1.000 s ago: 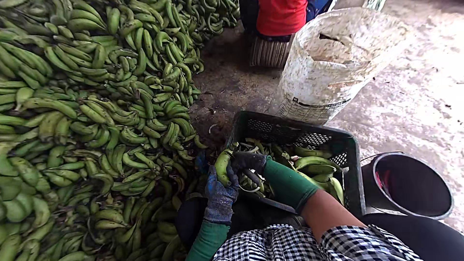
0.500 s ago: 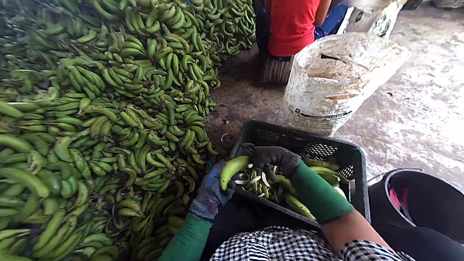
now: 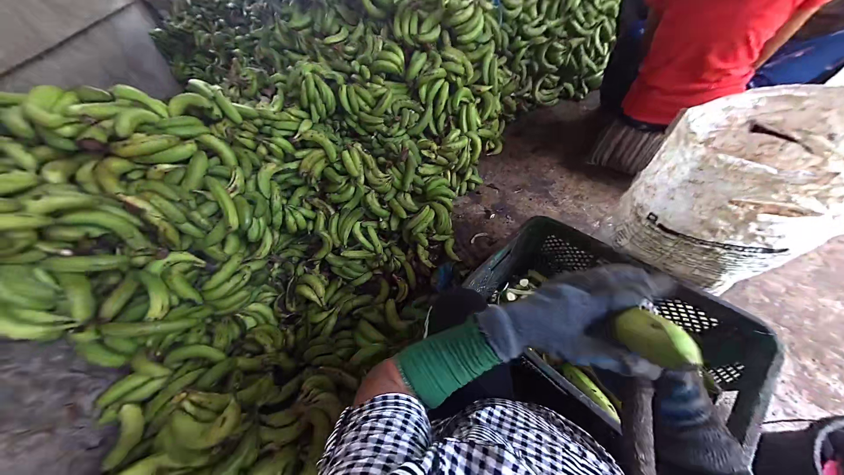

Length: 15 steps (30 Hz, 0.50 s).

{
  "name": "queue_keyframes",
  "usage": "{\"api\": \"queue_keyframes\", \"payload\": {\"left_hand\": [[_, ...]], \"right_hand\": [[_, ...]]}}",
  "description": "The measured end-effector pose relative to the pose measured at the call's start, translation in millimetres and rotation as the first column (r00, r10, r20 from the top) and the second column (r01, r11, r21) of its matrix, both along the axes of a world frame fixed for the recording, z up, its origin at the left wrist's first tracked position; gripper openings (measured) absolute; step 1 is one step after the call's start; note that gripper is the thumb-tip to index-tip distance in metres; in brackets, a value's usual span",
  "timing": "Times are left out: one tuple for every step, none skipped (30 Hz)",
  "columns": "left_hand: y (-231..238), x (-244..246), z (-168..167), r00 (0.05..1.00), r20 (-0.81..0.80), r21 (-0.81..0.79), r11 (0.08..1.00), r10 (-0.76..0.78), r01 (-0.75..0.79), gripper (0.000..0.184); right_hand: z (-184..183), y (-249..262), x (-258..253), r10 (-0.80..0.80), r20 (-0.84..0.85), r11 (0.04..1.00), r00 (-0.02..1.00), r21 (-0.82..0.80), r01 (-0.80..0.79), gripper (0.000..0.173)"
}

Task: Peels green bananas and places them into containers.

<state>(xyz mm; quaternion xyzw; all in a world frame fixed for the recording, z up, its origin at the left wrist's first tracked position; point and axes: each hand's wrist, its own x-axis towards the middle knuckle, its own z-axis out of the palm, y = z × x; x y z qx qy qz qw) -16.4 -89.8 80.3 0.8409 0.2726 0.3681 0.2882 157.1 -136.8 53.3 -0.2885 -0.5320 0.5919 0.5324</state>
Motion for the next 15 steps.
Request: {"api": "queue_keyframes", "payload": {"left_hand": [[1, 13, -16, 0.992, 0.105, -0.010, 0.997, -0.069, 0.071, 0.063], [0, 22, -28, 0.969, 0.214, -0.059, 0.989, -0.124, 0.139, 0.053], [-3, 26, -36, 0.944, 0.303, -0.143, 0.973, -0.133, 0.183, 0.048], [-5, 26, -39, 0.921, 0.379, -0.267, 0.942, -0.092, 0.204, 0.046], [-6, 23, -38, 0.894, 0.449, -0.418, 0.884, -0.001, 0.211, 0.044], [-5, 19, -36, 0.860, 0.498, -0.552, 0.806, 0.115, 0.212, 0.037], [-3, 11, -31, 0.831, 0.508, -0.678, 0.700, 0.225, 0.225, 0.033], [1, 3, -26, 0.809, 0.500, -0.756, 0.611, 0.309, 0.234, 0.031], [7, -6, -22, 0.797, 0.494, -0.791, 0.562, 0.349, 0.244, 0.029], [17, -16, -20, 0.801, 0.488, -0.800, 0.546, 0.347, 0.251, 0.031], [36, -20, -25, 0.797, 0.503, -0.798, 0.535, 0.335, 0.279, 0.033], [57, -19, -33, 0.779, 0.533, -0.790, 0.523, 0.330, 0.320, 0.036], [78, -15, -39, 0.757, 0.566, -0.782, 0.504, 0.328, 0.366, 0.042], [95, -9, -40, 0.742, 0.581, -0.779, 0.493, 0.335, 0.387, 0.050], [106, -3, -39, 0.731, 0.591, -0.778, 0.480, 0.341, 0.406, 0.061]], "right_hand": [[-9, -9, 6, 0.027, 0.062, 0.998, 0.998, 0.049, -0.030, 0.021], [-14, -15, 5, 0.023, 0.073, 0.998, 0.997, 0.053, -0.027, 0.017], [-15, -22, 1, 0.005, 0.038, 1.000, 0.999, -0.005, -0.005, 0.011], [-21, -25, 1, 0.008, 0.008, 0.996, 1.000, -0.093, -0.007, 0.012], [-27, -27, 3, 0.009, -0.017, 0.982, 1.000, -0.188, -0.012, 0.018], [-33, -28, 5, 0.001, -0.029, 0.965, 1.000, -0.261, -0.009, 0.027], [-38, -28, 6, 0.011, -0.045, 0.952, 0.999, -0.306, -0.024, 0.037], [-40, -30, 8, 0.036, -0.068, 0.943, 0.997, -0.328, -0.056, 0.047], [-37, -32, 9, 0.045, -0.085, 0.934, 0.995, -0.349, -0.072, 0.051], [-33, -34, 10, 0.064, -0.109, 0.927, 0.992, -0.361, -0.099, 0.049], [-31, -36, 13, 0.104, -0.139, 0.922, 0.985, -0.359, -0.148, 0.043], [-34, -36, 18, 0.154, -0.166, 0.911, 0.974, -0.358, -0.205, 0.039], [-35, -34, 22, 0.203, -0.151, 0.899, 0.968, -0.363, -0.245, 0.031], [-33, -33, 23, 0.222, -0.116, 0.884, 0.968, -0.395, -0.250, 0.021], [-26, -30, 22, 0.218, -0.052, 0.887, 0.974, -0.405, -0.221, 0.015]]}}
